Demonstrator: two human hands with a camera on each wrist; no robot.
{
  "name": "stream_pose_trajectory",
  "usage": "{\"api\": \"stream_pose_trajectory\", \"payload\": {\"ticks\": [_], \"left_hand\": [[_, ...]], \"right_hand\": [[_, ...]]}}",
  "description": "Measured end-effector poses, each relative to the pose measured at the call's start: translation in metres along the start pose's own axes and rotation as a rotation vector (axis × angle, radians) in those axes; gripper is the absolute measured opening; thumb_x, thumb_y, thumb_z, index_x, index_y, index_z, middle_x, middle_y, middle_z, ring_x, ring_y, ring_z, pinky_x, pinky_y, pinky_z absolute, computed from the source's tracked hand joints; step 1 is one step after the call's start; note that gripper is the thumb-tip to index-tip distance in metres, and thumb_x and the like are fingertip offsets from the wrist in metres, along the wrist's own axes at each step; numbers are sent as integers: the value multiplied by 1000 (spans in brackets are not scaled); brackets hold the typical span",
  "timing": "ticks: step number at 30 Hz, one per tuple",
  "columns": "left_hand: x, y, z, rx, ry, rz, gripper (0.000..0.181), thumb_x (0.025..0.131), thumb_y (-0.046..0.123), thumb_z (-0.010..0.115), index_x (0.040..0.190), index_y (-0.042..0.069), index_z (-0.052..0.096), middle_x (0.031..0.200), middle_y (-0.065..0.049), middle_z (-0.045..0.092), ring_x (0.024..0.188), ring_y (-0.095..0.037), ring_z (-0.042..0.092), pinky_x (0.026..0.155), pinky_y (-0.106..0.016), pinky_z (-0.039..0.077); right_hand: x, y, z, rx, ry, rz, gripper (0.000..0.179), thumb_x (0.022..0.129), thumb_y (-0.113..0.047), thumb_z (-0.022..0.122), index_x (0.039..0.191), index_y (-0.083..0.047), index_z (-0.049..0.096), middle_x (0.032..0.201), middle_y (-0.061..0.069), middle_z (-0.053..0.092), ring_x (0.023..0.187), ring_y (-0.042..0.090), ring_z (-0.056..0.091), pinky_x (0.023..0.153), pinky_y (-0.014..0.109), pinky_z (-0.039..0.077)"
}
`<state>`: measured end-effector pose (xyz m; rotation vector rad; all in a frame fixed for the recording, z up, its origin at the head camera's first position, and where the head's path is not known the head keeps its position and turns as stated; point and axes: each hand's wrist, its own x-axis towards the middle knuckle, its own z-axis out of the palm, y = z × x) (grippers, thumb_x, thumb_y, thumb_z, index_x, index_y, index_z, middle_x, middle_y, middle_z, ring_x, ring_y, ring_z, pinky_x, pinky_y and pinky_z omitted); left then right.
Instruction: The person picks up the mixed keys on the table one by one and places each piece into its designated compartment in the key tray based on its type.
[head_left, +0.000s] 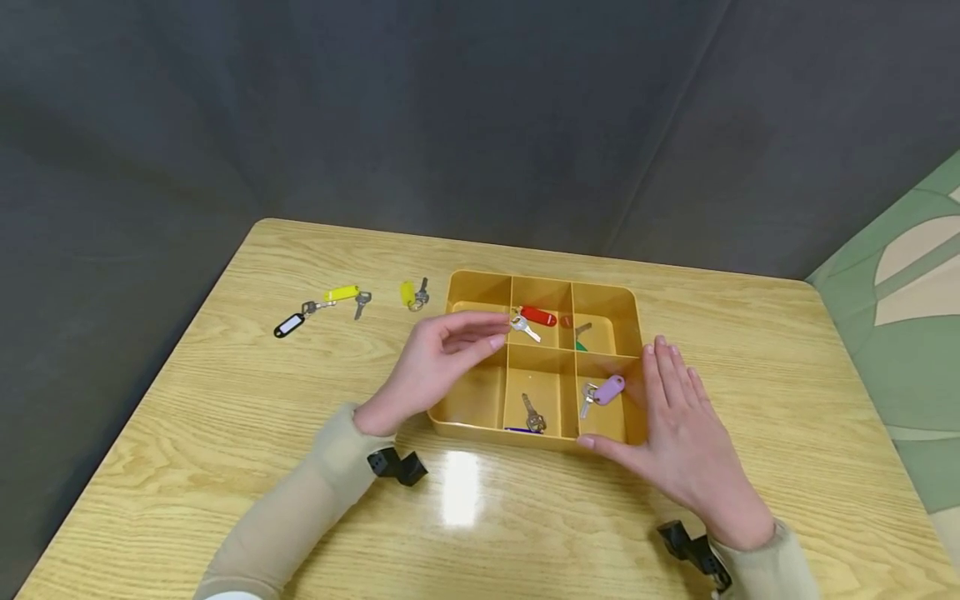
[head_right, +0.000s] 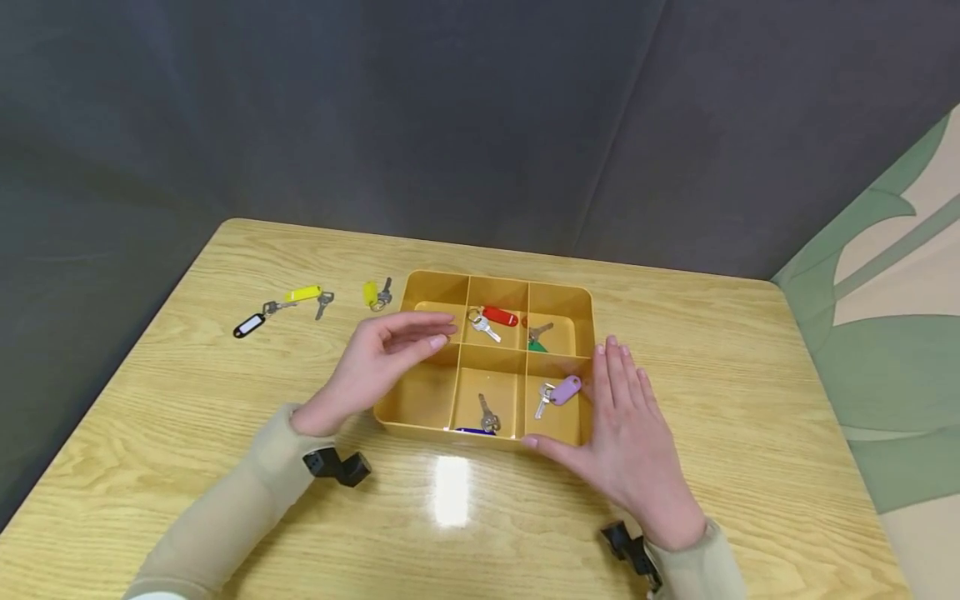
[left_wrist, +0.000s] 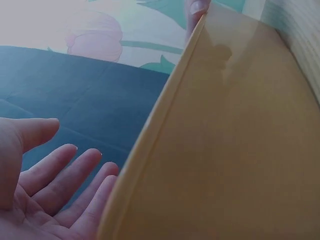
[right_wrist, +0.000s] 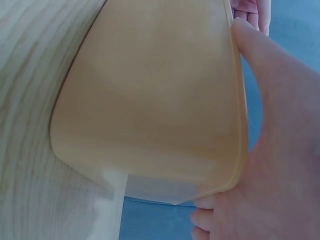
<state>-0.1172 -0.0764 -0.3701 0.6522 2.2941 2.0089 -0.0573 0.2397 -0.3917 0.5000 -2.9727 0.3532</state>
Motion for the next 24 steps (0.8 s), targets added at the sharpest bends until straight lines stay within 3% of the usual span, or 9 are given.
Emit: {"api": "stream_pose_trajectory", "payload": {"ticks": [5, 15, 24], "left_hand": [[0, 0, -10, -9, 41, 24, 26, 99, 12, 69, 124, 5, 72, 121, -4, 72, 108, -16, 69, 95, -34, 54], [-4, 2, -22, 4, 87, 13, 24, 99, 16, 70, 122, 9, 73, 119, 1, 72, 106, -17, 69, 93, -35, 56], [-8, 3, -33, -6, 127, 35, 24, 97, 11, 72, 121, 7, 73, 118, -3, 73, 106, -20, 68, 92, -37, 56]], "right_hand": [[0, 0, 0, 2, 6, -6, 131, 78, -77, 68, 159, 9, 11, 166, 25, 6, 152, 40, 8, 123, 49, 3], [0, 1, 0, 6, 0, 0, 131, 79, -77, 68, 158, 9, 10, 166, 25, 6, 153, 40, 7, 123, 49, 2], [0, 1, 1, -1, -11, 4, 131, 79, -78, 67, 158, 9, 10, 166, 26, 4, 153, 39, 6, 123, 48, 1]]}}
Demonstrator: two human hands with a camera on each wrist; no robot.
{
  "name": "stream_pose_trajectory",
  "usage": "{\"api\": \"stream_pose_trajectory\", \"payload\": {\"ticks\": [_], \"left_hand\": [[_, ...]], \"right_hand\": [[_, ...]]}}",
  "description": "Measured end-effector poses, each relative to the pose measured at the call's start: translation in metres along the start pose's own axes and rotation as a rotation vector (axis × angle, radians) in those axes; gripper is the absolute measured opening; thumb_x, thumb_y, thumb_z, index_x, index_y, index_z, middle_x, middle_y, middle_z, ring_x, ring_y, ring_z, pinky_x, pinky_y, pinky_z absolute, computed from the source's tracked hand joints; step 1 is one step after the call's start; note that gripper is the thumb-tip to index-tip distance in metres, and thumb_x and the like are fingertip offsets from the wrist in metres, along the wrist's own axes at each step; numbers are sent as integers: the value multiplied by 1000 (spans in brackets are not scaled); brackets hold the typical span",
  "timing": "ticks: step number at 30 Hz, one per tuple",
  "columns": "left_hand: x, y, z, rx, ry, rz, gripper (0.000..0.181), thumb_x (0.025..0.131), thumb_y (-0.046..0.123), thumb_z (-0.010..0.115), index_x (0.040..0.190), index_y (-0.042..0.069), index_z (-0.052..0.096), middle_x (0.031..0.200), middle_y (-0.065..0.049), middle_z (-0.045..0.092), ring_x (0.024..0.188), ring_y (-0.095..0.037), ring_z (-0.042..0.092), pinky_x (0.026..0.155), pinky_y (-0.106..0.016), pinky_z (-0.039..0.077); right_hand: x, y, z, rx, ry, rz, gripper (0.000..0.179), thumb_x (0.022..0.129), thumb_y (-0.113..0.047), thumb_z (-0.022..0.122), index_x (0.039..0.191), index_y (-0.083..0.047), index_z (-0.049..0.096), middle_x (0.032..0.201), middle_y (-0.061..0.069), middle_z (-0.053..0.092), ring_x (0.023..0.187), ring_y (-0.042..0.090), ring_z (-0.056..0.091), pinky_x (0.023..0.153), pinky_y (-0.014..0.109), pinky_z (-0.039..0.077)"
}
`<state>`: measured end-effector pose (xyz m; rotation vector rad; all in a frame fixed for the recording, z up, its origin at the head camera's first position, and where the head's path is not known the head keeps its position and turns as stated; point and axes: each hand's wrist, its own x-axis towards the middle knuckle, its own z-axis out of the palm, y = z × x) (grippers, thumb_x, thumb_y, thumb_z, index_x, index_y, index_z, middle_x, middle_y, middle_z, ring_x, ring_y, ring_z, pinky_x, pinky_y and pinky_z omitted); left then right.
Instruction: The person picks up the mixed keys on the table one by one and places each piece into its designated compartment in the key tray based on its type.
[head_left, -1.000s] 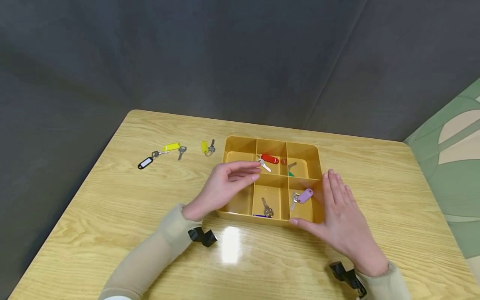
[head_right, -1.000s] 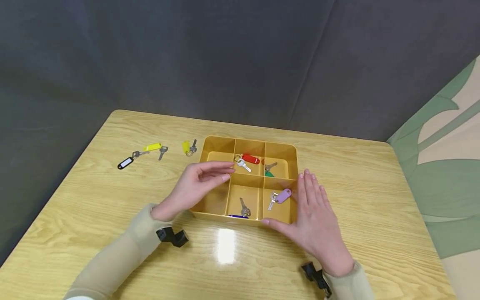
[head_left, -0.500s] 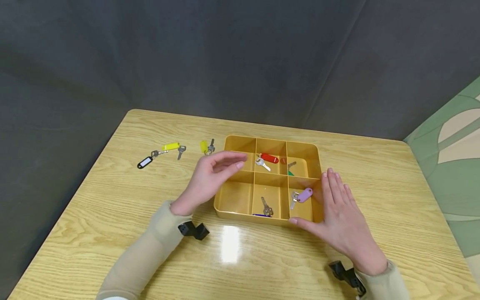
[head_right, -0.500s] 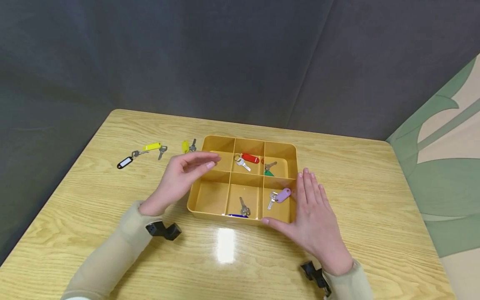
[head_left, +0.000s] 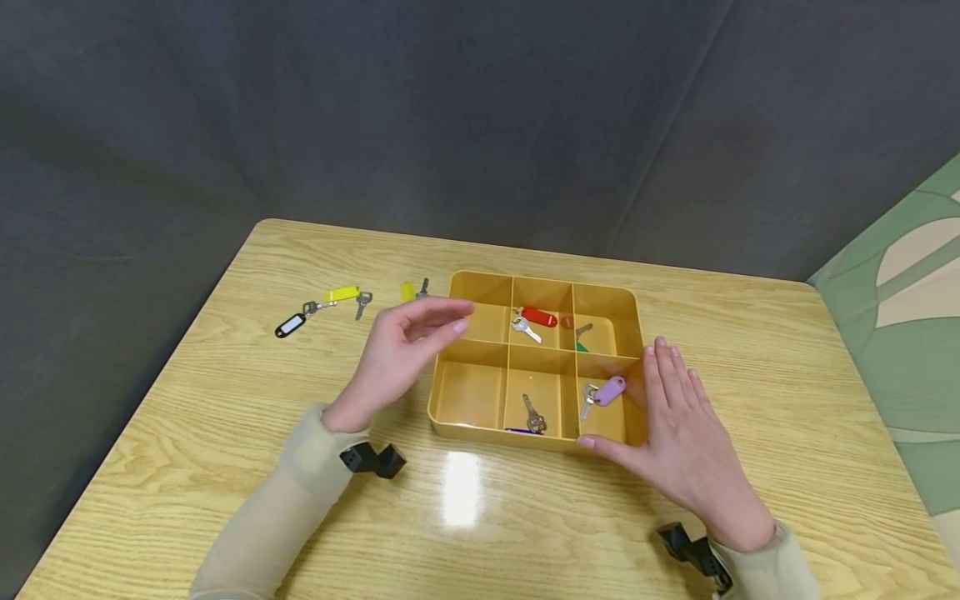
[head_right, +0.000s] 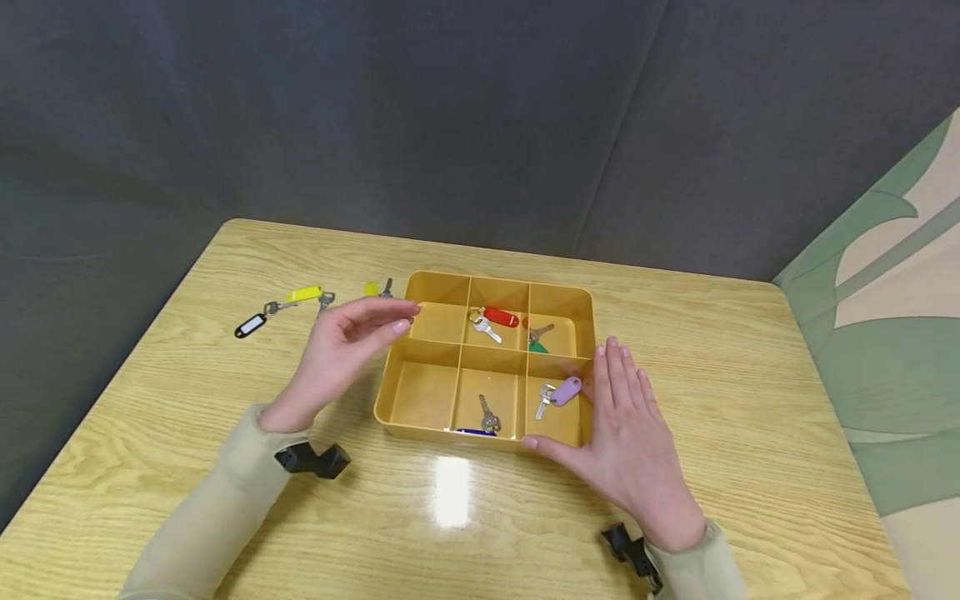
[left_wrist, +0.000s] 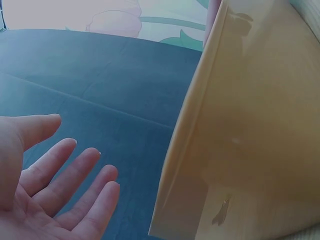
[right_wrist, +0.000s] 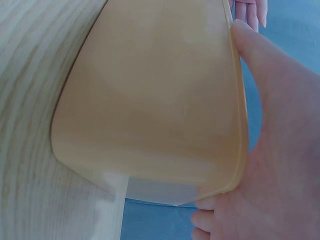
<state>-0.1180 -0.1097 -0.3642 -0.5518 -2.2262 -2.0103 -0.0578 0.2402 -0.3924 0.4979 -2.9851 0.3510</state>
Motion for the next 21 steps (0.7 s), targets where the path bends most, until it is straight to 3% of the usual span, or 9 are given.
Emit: {"api": "stream_pose_trajectory", "payload": {"ticks": [21], "left_hand": [[-3, -2, -18, 38, 51, 11, 26, 96, 9, 73, 121, 6, 73, 118, -6, 72, 104, -21, 69, 92, -37, 55]], "right_hand": [[1, -1, -1, -2, -19, 9, 131, 80, -78, 66, 158, 10, 9, 166, 26, 4, 153, 39, 5, 123, 49, 2]]}}
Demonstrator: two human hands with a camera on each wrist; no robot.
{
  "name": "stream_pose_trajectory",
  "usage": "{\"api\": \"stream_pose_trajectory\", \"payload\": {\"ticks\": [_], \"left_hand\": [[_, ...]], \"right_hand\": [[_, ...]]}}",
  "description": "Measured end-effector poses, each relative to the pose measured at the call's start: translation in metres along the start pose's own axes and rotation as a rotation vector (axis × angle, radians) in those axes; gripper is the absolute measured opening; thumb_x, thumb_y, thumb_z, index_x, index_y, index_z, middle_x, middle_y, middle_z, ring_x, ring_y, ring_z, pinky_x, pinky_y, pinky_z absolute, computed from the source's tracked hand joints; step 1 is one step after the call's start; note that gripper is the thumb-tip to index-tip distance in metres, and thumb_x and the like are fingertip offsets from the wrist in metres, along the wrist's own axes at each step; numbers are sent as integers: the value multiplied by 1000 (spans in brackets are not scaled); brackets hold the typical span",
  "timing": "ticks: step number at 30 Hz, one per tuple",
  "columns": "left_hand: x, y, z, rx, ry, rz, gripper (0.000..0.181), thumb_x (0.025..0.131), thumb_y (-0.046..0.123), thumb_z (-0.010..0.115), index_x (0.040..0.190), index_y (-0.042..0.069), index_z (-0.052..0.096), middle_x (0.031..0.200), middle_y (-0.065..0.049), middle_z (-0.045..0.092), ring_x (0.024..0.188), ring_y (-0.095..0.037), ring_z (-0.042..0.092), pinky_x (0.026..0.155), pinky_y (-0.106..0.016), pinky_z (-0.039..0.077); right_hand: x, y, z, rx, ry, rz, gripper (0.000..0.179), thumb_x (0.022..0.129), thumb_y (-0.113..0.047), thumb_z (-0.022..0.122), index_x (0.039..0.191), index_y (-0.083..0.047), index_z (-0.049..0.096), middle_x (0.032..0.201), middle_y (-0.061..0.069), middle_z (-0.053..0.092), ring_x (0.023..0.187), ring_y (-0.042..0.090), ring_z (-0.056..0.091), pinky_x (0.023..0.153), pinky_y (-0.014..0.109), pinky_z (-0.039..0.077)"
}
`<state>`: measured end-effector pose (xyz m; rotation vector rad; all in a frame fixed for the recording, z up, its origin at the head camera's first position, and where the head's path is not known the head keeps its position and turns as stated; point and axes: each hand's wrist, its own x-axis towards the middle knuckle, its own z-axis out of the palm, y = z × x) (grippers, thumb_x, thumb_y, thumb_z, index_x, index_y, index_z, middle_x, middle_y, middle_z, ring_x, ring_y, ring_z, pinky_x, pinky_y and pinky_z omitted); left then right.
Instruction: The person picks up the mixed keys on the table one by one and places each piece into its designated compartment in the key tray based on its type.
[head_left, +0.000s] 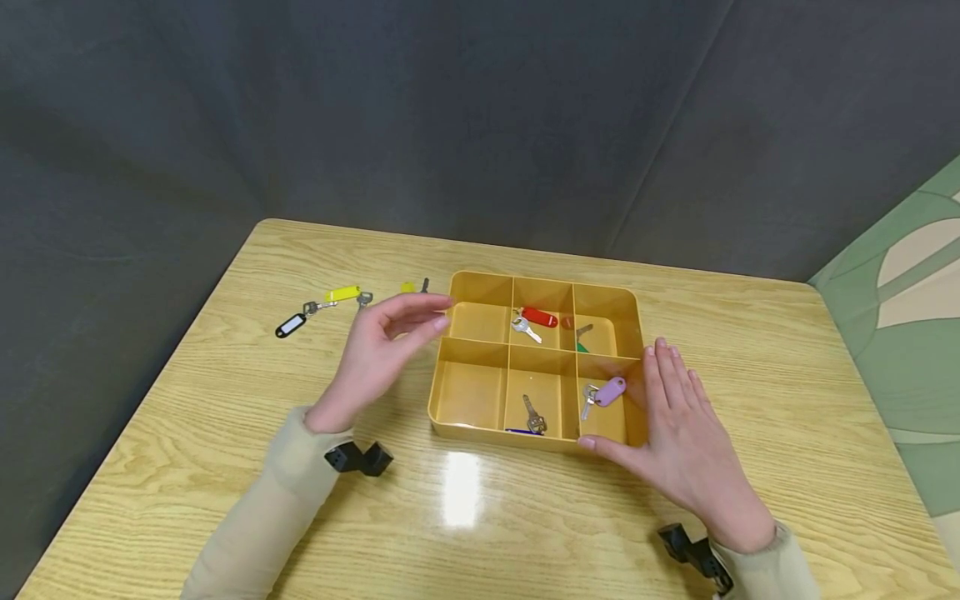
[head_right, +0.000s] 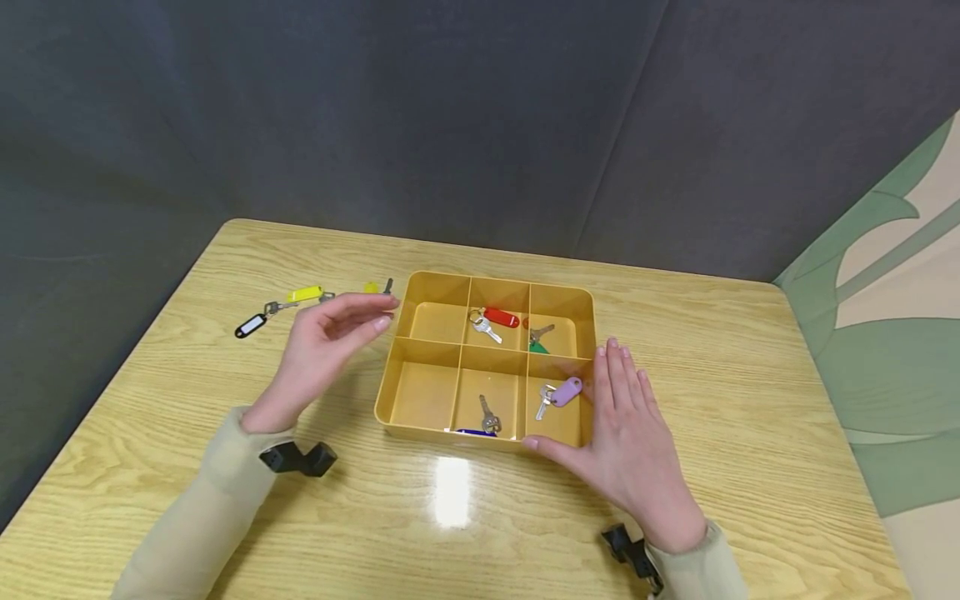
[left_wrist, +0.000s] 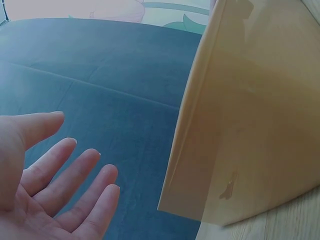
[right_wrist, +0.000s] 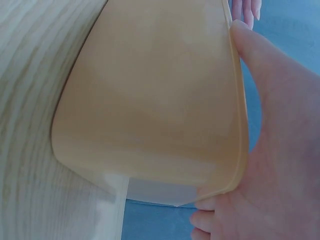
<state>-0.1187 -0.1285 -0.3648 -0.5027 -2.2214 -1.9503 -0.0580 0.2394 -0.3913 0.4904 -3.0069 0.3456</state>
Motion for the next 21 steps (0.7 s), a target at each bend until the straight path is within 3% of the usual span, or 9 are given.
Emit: {"api": "stream_pose_trajectory", "payload": {"ticks": [21], "left_hand": [[-1, -3, -23, 39, 82, -27, 28, 95, 11, 75, 122, 4, 73, 118, -7, 72, 105, -22, 69, 94, -35, 54]], "right_hand": [[0, 0, 1, 13, 15, -7, 131, 79, -77, 67, 159, 9, 9, 166, 26, 5, 153, 39, 6, 123, 49, 2]]}}
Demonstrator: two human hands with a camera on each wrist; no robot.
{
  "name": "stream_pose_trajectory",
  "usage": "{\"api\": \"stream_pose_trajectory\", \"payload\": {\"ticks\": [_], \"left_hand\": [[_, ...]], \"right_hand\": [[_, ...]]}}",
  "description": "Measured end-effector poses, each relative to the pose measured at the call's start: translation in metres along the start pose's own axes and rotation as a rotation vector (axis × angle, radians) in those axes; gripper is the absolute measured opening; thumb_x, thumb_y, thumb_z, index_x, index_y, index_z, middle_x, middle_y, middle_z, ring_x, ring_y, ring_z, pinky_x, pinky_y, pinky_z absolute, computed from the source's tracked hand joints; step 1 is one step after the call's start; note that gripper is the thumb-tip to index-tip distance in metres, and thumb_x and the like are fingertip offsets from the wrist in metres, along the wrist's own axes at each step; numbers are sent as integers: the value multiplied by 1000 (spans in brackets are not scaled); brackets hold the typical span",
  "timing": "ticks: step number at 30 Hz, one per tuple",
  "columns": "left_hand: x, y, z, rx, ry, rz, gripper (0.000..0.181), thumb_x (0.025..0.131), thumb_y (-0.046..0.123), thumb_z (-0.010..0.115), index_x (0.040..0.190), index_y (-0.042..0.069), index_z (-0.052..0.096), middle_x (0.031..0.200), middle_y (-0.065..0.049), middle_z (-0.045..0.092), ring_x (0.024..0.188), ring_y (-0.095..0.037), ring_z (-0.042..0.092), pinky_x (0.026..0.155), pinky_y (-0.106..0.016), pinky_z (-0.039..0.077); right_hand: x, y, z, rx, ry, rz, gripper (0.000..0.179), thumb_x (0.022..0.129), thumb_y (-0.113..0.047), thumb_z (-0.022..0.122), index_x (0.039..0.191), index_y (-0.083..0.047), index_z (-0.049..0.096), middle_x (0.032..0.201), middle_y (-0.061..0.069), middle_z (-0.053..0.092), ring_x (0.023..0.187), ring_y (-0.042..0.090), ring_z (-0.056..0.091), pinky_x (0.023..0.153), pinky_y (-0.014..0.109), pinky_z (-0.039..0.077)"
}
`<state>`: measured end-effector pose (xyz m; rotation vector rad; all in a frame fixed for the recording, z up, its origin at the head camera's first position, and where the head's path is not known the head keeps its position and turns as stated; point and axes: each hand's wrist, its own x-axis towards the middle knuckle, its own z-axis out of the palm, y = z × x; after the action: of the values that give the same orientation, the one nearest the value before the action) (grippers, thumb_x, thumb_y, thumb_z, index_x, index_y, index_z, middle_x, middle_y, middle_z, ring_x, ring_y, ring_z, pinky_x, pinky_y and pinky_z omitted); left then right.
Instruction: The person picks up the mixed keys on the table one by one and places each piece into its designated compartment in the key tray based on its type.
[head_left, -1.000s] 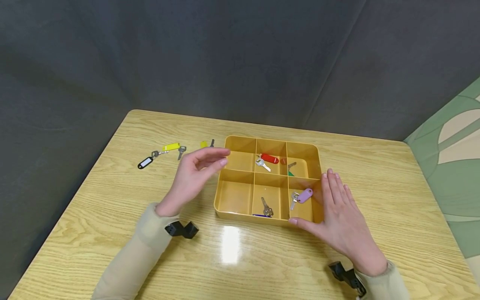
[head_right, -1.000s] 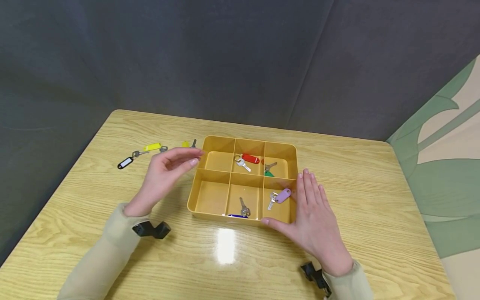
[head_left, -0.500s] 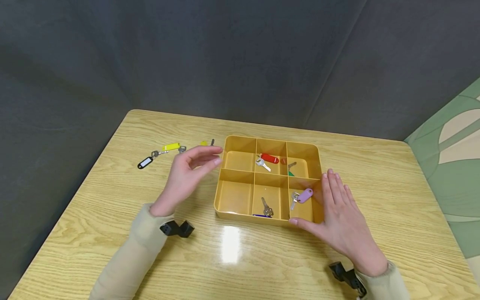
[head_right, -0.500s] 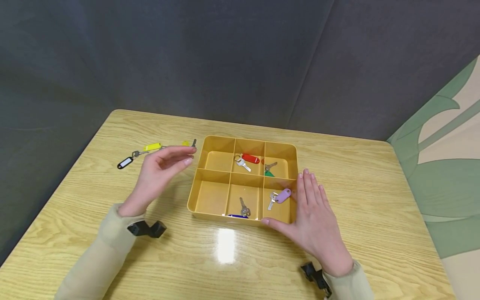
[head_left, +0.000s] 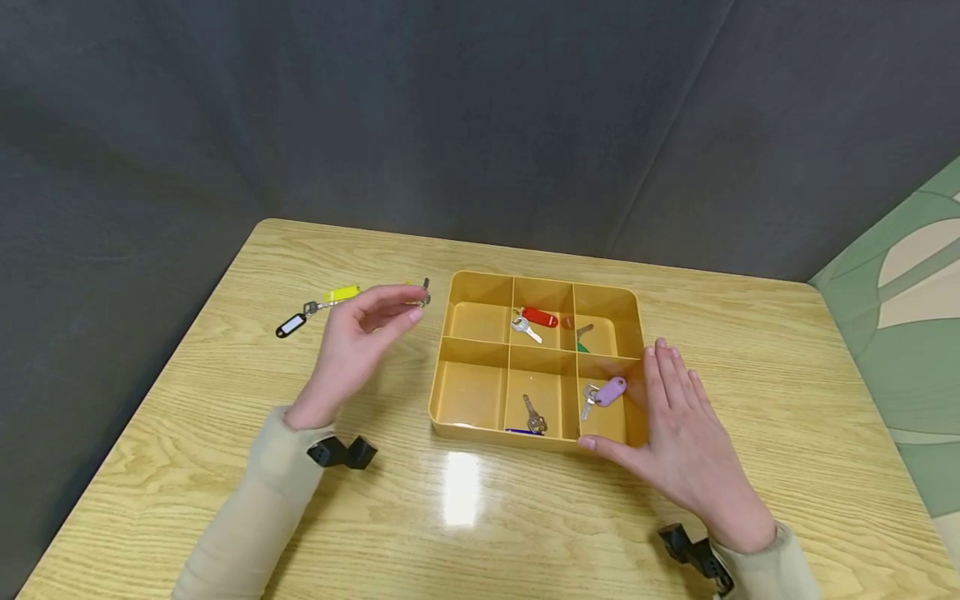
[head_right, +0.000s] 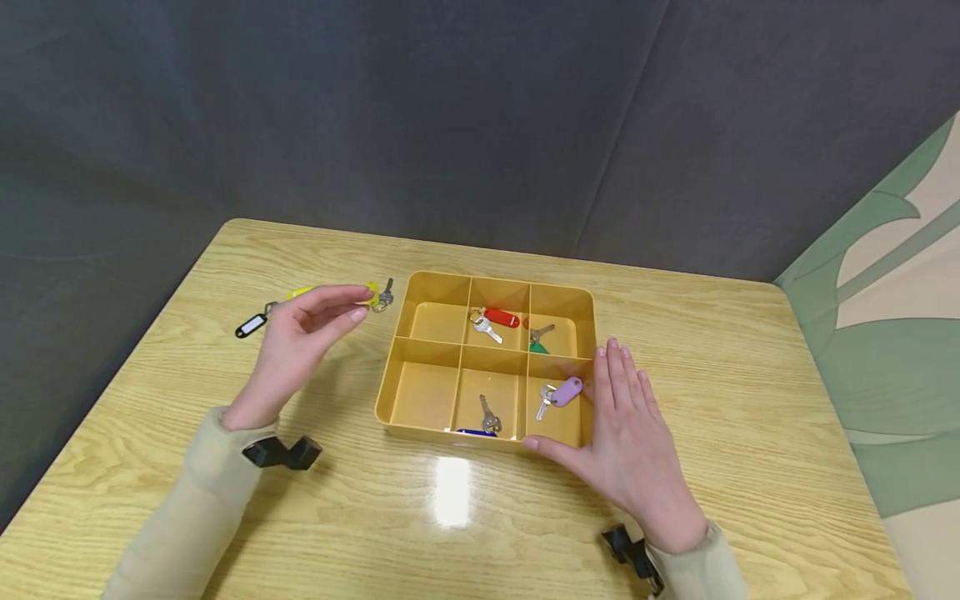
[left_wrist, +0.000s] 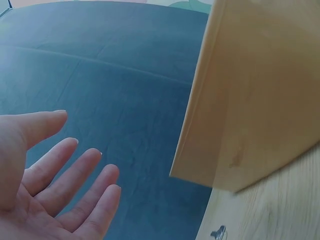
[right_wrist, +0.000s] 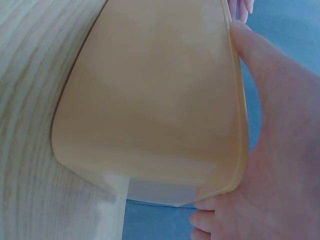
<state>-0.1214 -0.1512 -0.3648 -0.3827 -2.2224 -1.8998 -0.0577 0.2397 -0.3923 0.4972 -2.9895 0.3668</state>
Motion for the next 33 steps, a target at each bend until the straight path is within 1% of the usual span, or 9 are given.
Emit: {"api": "stream_pose_trajectory", "payload": {"ticks": [6, 12, 22, 33], "left_hand": [[1, -4, -7, 30, 27, -16, 28, 95, 12, 75, 122, 5, 73, 118, -5, 72, 105, -21, 69, 93, -32, 54], [1, -7, -12, 24, 43, -22, 28, 94, 12, 76, 121, 4, 73, 118, -7, 72, 104, -21, 69, 91, -31, 55], [1, -10, -24, 71, 79, -37, 29, 96, 17, 74, 123, 6, 72, 121, -6, 71, 105, -20, 67, 94, -29, 54], [1, -13, -30, 113, 111, -45, 29, 96, 17, 74, 123, 6, 72, 120, -7, 71, 105, -18, 67, 94, -28, 53]], "right_hand": [[0, 0, 0, 6, 6, -1, 131, 78, -77, 68, 158, 9, 10, 166, 26, 6, 153, 39, 7, 123, 49, 2], [0, 0, 0, 2, 5, -4, 131, 79, -77, 68, 158, 9, 10, 166, 26, 6, 153, 39, 7, 123, 49, 2], [0, 1, 0, -2, -2, -2, 130, 80, -76, 67, 159, 9, 9, 166, 25, 5, 153, 39, 6, 123, 49, 2], [0, 0, 0, 0, 5, -8, 130, 80, -76, 68, 159, 9, 9, 166, 26, 6, 153, 40, 7, 123, 49, 3]]}}
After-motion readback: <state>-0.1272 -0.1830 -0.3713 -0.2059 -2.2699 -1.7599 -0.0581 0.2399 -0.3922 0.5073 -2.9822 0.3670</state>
